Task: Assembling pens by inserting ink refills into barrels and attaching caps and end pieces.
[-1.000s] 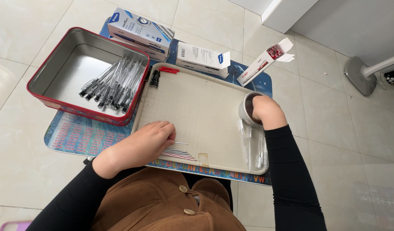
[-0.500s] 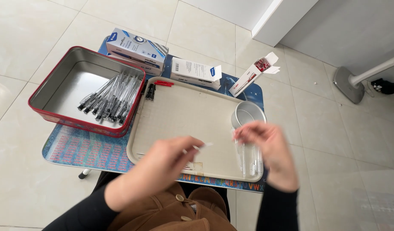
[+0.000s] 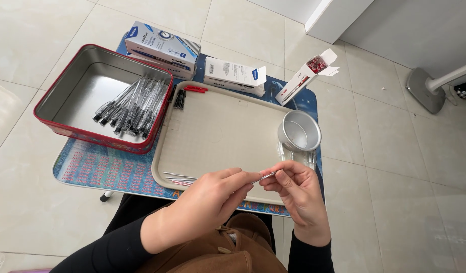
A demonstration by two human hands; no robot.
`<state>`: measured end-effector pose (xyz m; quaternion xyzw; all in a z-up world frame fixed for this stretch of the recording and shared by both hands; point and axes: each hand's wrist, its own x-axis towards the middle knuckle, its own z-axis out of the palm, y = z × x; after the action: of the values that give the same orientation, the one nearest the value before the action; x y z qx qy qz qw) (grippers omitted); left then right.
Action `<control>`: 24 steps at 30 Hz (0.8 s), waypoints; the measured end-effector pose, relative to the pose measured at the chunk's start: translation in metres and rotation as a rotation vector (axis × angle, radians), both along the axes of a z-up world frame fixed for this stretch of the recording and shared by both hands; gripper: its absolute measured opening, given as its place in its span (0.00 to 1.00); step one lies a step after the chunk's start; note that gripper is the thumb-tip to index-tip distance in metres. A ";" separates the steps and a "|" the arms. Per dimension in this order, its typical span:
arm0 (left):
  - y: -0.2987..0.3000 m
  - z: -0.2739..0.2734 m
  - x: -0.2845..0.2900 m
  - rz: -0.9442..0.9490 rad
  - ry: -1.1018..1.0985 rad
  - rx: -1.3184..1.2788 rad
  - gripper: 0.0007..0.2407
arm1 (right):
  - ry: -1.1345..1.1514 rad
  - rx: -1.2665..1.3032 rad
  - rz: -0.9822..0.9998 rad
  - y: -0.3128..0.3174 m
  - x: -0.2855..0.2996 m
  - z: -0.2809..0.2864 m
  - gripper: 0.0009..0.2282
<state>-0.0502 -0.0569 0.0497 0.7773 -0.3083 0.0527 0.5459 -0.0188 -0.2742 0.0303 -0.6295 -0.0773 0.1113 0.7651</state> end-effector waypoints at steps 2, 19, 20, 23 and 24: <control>0.001 -0.002 0.000 -0.002 0.002 0.018 0.11 | -0.023 -0.031 0.019 0.002 0.000 0.002 0.07; 0.012 -0.019 0.005 0.013 0.041 -0.014 0.07 | -0.234 -0.609 0.080 0.007 -0.015 0.018 0.12; 0.015 -0.017 0.004 0.051 0.130 -0.056 0.07 | -0.221 -0.837 -0.172 -0.002 -0.011 0.012 0.09; 0.021 -0.015 0.004 0.097 0.193 -0.111 0.06 | -0.280 -1.194 -0.457 -0.028 0.005 -0.019 0.07; 0.023 -0.014 0.005 0.110 0.166 -0.120 0.06 | -0.360 -1.323 -0.479 -0.037 0.013 -0.031 0.08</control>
<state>-0.0456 -0.0338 0.0352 0.7606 -0.2152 0.0363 0.6114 -0.0058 -0.3114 -0.0008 -0.9687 0.0215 -0.1412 0.2030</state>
